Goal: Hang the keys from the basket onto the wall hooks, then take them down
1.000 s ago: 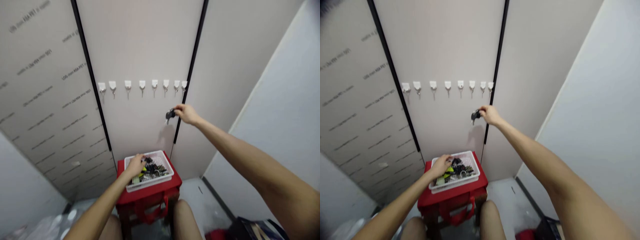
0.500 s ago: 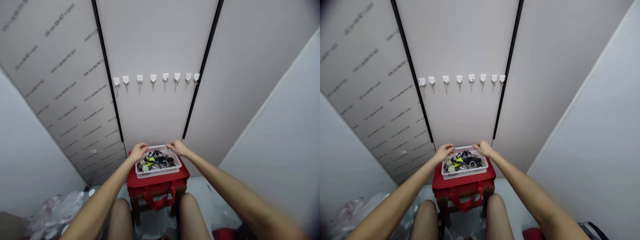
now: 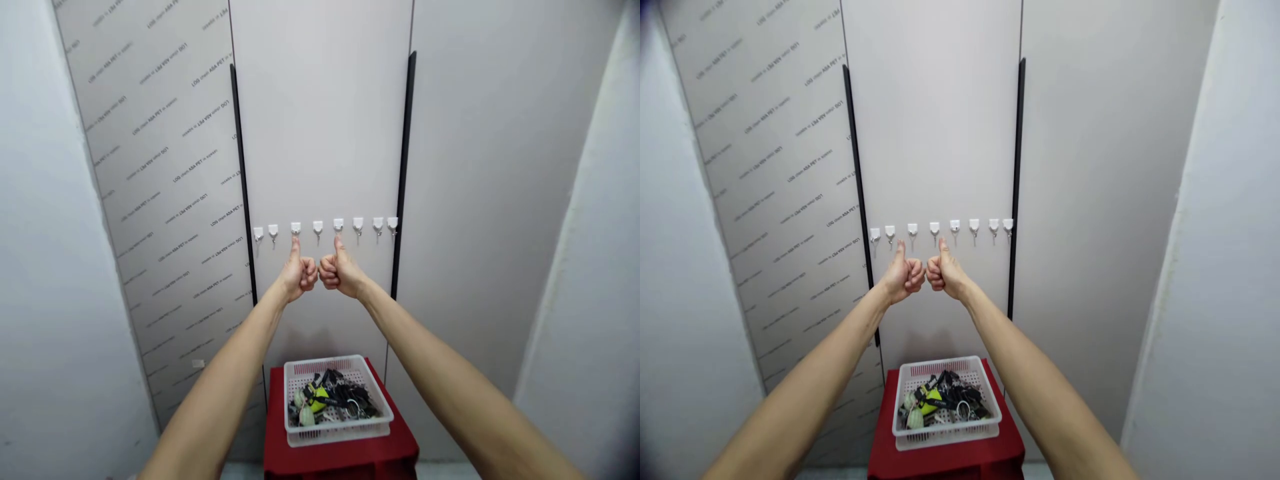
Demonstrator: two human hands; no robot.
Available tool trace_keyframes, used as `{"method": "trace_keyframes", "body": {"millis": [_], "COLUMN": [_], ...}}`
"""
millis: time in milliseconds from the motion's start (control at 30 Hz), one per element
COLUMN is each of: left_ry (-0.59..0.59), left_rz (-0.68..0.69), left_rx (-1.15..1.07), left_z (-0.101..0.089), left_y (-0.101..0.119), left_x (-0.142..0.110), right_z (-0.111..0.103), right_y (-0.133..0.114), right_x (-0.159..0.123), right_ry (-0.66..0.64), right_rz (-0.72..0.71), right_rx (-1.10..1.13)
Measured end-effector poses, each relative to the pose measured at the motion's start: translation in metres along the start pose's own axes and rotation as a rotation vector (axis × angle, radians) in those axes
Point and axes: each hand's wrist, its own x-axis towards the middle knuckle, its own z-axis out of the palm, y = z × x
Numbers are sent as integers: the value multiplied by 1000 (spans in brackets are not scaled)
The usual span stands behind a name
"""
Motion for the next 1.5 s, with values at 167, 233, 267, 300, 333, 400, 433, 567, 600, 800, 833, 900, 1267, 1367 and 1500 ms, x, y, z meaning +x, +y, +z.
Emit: {"method": "trace_keyframes", "body": {"millis": [167, 233, 267, 300, 333, 400, 433, 567, 600, 800, 833, 900, 1267, 1367, 1500], "left_ry": [50, 91, 115, 138, 160, 189, 193, 180, 193, 276, 269, 243, 251, 328, 358], "left_rz": [-44, -75, -99, -128, -160, -234, -274, -398, -403, -330, -325, -320, -300, -212, -37], "left_rx": [80, 141, 181, 225, 274, 387, 450, 741, 818, 1047, 1055, 1071, 1009, 908, 672], "left_z": [-5, -8, -10, -12, -16, -22, -26, -45, -50, -60, -59, -55, -59, -57, -53], "left_y": [-8, -12, -17, -24, -35, -64, -82, -155, -170, -208, -209, -212, -219, -210, -190], "left_x": [-6, -6, -6, -6, -6, -11, -15, -42, -49, -59, -57, -54, -59, -53, -38], "right_z": [2, 4, 4, 3, 1, -7, -13, -49, -58, -85, -83, -78, -61, -61, -46], "right_y": [11, 16, 21, 28, 38, 66, 83, 155, 169, 205, 207, 211, 232, 211, 167], "right_x": [0, 0, 1, 1, 0, -5, -10, -41, -50, -70, -67, -58, -46, -42, -25], "right_ry": [8, 18, 23, 29, 41, 80, 100, 117, 106, 101, 99, 102, 340, 285, 214], "right_rz": [35, 54, 68, 85, 105, 159, 198, 413, 451, 476, 463, 463, 455, 363, 232], "right_rx": [-53, -98, -130, -169, -217, -359, -461, -1001, -1112, -1358, -1379, -1405, -1168, -978, -755]}}
